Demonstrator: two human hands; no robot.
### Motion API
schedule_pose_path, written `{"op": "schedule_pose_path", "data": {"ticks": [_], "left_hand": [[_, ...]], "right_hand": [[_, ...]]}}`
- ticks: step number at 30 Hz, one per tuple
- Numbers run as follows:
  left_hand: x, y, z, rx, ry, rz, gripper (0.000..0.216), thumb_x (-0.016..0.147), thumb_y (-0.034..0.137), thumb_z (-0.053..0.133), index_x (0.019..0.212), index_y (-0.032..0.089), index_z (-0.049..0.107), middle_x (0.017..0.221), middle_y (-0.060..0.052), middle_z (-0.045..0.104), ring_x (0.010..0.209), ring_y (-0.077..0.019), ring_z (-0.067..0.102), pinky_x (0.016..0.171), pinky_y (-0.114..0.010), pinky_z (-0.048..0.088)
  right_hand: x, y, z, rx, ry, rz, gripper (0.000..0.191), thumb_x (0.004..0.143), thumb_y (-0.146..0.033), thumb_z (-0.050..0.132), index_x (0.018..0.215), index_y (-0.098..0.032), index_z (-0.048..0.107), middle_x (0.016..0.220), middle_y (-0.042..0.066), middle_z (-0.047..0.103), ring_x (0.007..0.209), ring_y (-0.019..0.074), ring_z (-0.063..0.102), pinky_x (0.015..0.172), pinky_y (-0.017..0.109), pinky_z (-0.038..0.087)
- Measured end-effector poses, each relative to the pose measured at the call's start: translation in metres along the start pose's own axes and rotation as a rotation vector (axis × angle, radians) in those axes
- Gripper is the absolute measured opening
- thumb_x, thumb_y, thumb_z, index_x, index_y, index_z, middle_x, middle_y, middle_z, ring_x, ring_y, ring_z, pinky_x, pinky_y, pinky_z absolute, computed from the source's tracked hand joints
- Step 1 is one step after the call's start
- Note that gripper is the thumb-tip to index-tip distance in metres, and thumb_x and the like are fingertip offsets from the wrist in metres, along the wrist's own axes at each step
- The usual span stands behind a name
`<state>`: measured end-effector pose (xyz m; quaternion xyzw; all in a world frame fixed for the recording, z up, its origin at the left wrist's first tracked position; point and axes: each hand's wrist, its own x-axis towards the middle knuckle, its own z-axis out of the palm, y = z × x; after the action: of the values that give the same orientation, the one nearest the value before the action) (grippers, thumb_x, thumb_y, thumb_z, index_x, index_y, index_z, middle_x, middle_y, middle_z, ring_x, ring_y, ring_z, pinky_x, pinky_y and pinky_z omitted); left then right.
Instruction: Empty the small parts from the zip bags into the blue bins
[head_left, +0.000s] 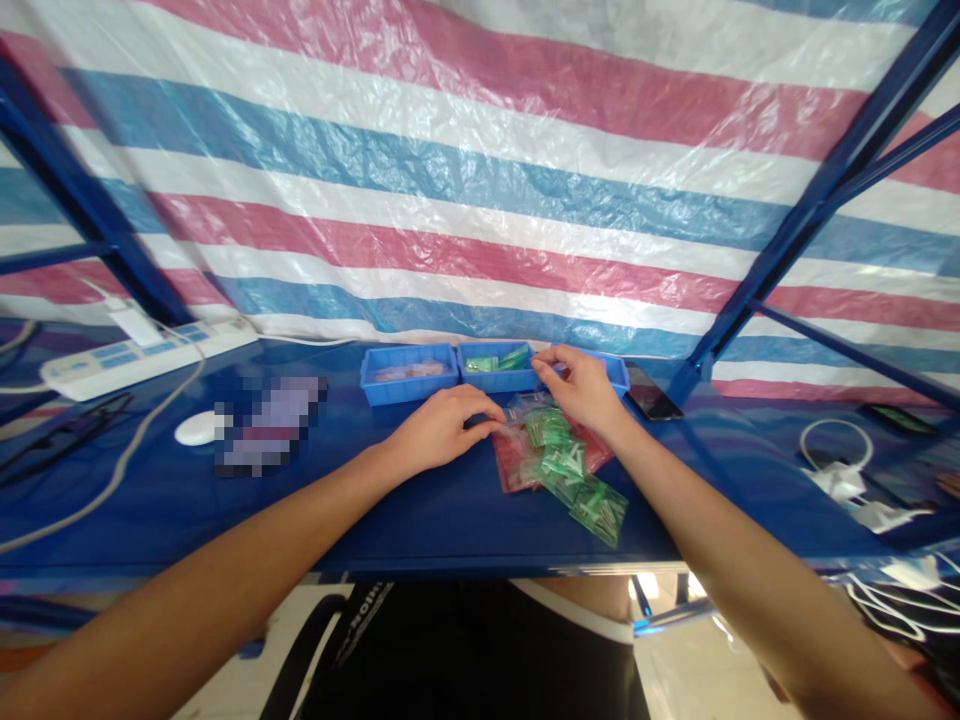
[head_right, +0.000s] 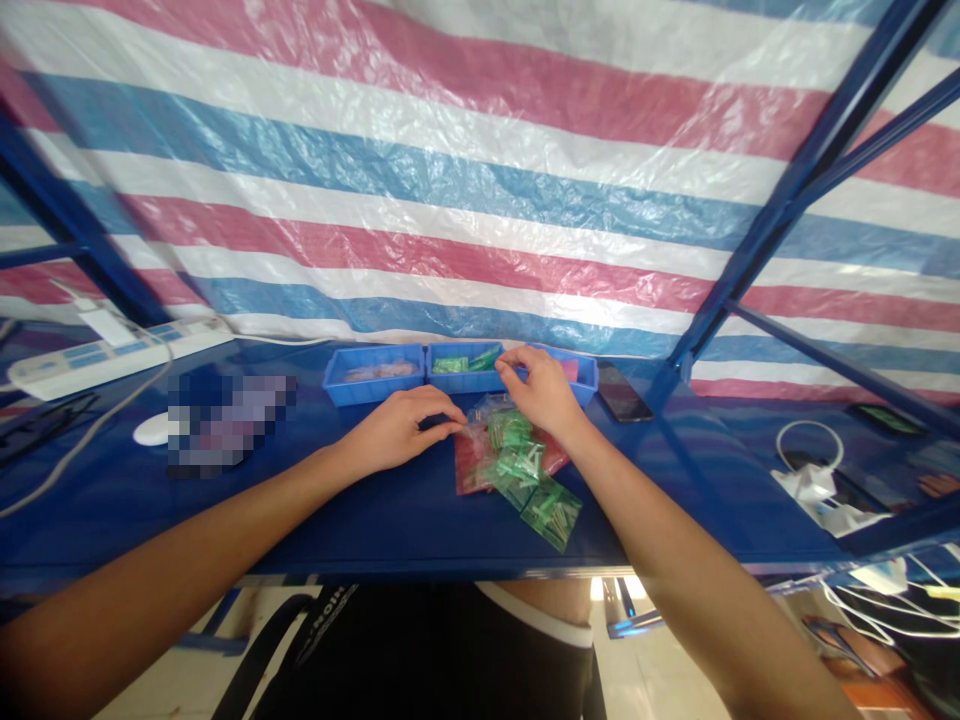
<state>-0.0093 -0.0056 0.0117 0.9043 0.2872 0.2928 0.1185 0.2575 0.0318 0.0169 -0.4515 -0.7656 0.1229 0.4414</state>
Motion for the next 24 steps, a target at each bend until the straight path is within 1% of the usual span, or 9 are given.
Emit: {"op": "schedule_pose_path", "data": {"ticks": [3,6,9,11,14,16,18,20,24], "left_hand": [[0.0,0.003,-0.002,-0.028,0.046,-0.064,0.019,0.104,0.033,0.064,0.108,0.024,0.08,0.106,-0.005,0.082,0.096,-0.0216,0.076,0.091,-0.034,0.058],[0.0,0.004,-0.002,-0.113,0.149,-0.137,0.023,0.103,0.038,0.066,0.111,0.022,0.08,0.11,-0.006,0.082,0.092,-0.0211,0.077,0.086,-0.032,0.061],[0.0,0.001,0.0,-0.238,0.25,-0.21,0.028,0.1,0.044,0.07,0.113,0.021,0.079,0.107,-0.008,0.083,0.092,-0.0236,0.08,0.084,-0.034,0.064],[0.0,-0.001,0.002,-0.345,0.283,-0.254,0.032,0.098,0.046,0.072,0.114,0.019,0.077,0.104,-0.008,0.083,0.089,-0.0242,0.081,0.08,-0.034,0.066],[0.0,0.0,0.001,-0.493,0.277,-0.288,0.036,0.097,0.048,0.074,0.116,0.018,0.075,0.102,-0.008,0.083,0.083,-0.0226,0.081,0.075,-0.033,0.067],[0.001,0.003,0.0,-0.549,0.258,-0.289,0.037,0.097,0.048,0.074,0.116,0.017,0.074,0.101,-0.008,0.083,0.082,-0.0212,0.08,0.073,-0.031,0.067],[0.0,0.005,0.0,-0.573,0.232,-0.283,0.037,0.098,0.049,0.074,0.117,0.017,0.074,0.101,-0.007,0.083,0.081,-0.0202,0.08,0.073,-0.03,0.066],[0.0,0.006,0.001,-0.601,0.216,-0.278,0.039,0.099,0.049,0.073,0.122,0.019,0.072,0.103,-0.007,0.082,0.084,-0.0208,0.08,0.074,-0.03,0.066],[-0.002,0.001,0.005,-0.578,0.225,-0.263,0.048,0.096,0.047,0.077,0.134,0.021,0.067,0.102,-0.007,0.081,0.091,-0.0225,0.08,0.08,-0.032,0.065]], "right_hand": [[-0.003,-0.009,-0.001,-0.002,-0.031,-0.075,0.027,0.104,-0.045,0.06,0.099,-0.024,0.078,0.102,0.007,0.079,0.094,0.0262,0.068,0.086,0.039,0.05],[-0.006,-0.021,-0.003,0.074,-0.114,-0.13,0.031,0.104,-0.05,0.062,0.098,-0.025,0.079,0.097,0.007,0.078,0.086,0.0244,0.067,0.079,0.037,0.049],[-0.01,-0.029,-0.002,0.221,-0.26,-0.108,0.031,0.099,-0.053,0.07,0.105,-0.025,0.081,0.103,0.006,0.08,0.083,0.0226,0.069,0.074,0.035,0.051],[-0.011,-0.032,0.0,0.313,-0.335,-0.071,0.033,0.094,-0.053,0.077,0.109,-0.024,0.08,0.107,0.006,0.081,0.081,0.0215,0.071,0.073,0.034,0.054],[-0.013,-0.034,0.005,0.409,-0.371,-0.025,0.039,0.085,-0.051,0.086,0.11,-0.022,0.078,0.105,0.007,0.082,0.078,0.02,0.072,0.07,0.033,0.058],[-0.012,-0.033,0.007,0.456,-0.378,-0.009,0.04,0.083,-0.05,0.088,0.108,-0.021,0.077,0.104,0.006,0.082,0.08,0.0198,0.074,0.069,0.032,0.059],[-0.012,-0.031,0.009,0.498,-0.389,-0.002,0.037,0.084,-0.048,0.087,0.106,-0.021,0.076,0.104,0.006,0.081,0.083,0.0198,0.075,0.071,0.032,0.061],[-0.011,-0.027,0.011,0.542,-0.384,0.004,0.033,0.086,-0.045,0.086,0.106,-0.021,0.075,0.104,0.006,0.081,0.086,0.02,0.076,0.076,0.033,0.061],[-0.01,-0.02,0.013,0.591,-0.34,0.036,0.036,0.088,-0.041,0.085,0.116,-0.022,0.073,0.102,0.005,0.081,0.086,0.0199,0.076,0.08,0.034,0.061]]}}
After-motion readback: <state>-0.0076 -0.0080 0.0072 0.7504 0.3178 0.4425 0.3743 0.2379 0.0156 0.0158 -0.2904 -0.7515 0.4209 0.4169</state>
